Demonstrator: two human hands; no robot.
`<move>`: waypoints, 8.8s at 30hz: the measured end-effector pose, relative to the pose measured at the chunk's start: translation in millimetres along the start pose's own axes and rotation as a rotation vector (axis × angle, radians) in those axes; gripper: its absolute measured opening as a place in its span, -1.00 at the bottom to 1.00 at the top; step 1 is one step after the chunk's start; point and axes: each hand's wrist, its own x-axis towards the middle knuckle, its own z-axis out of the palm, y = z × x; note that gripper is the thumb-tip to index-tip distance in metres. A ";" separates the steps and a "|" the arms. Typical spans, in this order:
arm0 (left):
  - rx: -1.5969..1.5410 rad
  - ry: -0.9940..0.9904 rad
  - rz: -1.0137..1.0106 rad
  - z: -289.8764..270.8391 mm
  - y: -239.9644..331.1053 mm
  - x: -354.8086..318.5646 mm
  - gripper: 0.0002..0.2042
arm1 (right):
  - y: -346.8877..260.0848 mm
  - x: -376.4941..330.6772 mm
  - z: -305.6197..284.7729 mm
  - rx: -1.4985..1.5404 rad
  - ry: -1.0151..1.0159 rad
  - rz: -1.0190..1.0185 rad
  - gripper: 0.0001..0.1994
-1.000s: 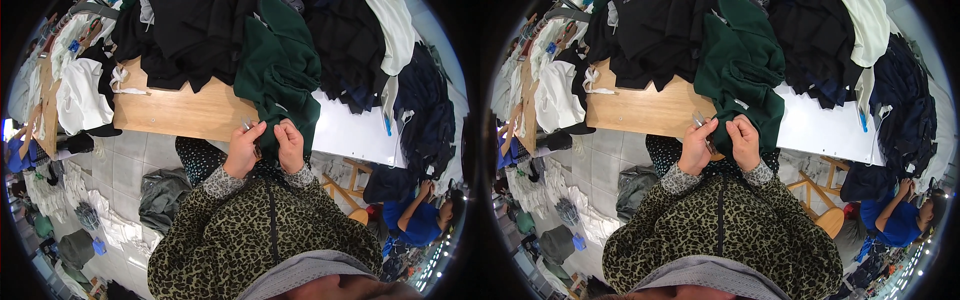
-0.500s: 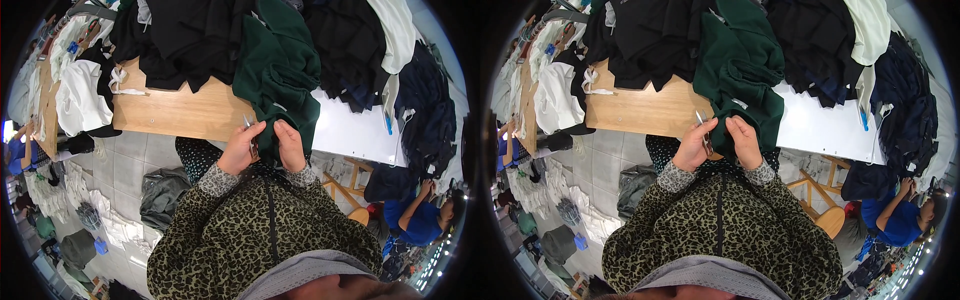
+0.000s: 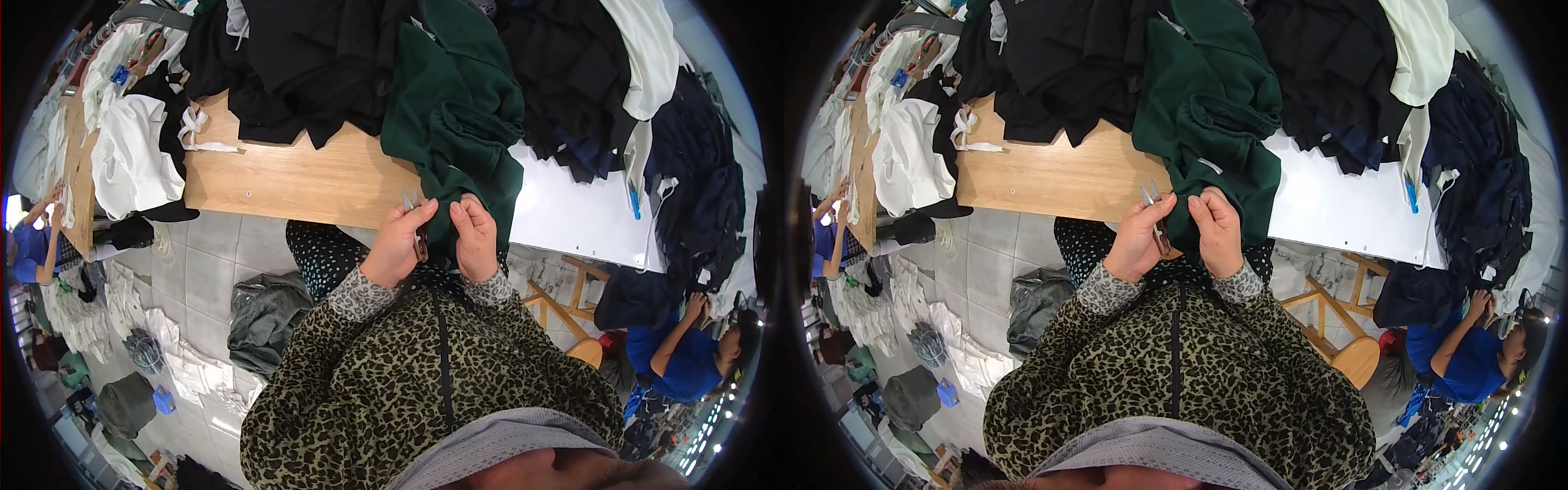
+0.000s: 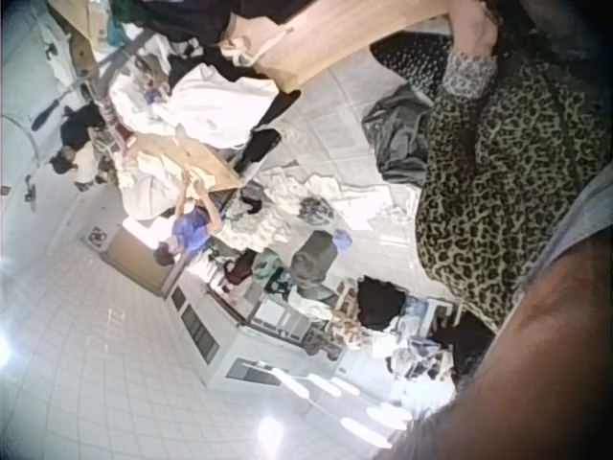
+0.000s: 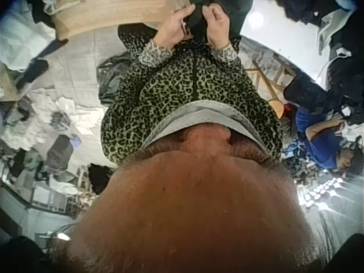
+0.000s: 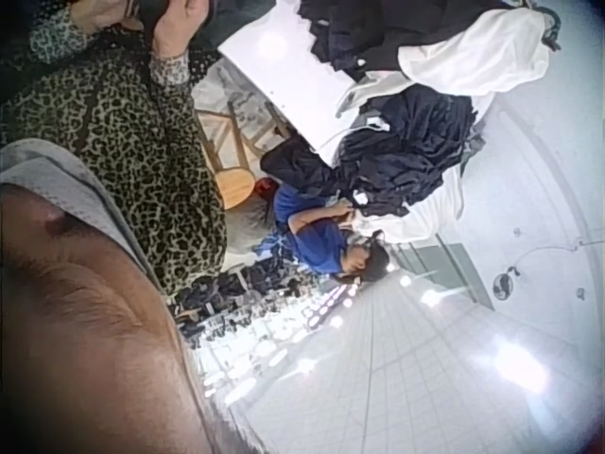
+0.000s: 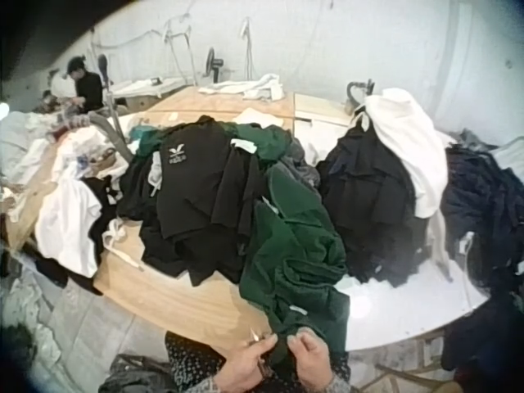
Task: Inspecting garments for defects and trimming loose threads using a pair of snips in a factory setting.
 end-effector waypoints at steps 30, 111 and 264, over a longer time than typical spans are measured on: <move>1.473 -0.359 0.992 21.4 9.8 -27.2 -0.82 | -26.4 3.7 -24.2 0.583 -0.216 0.617 -0.81; 0.427 -0.156 0.011 -14.8 40.0 13.2 -0.66 | -6.2 -9.7 -15.7 0.726 0.127 0.431 -0.62; 0.349 0.299 0.427 -42.0 171.1 18.6 -0.95 | -39.4 101.5 -135.4 0.197 -0.337 0.402 -0.83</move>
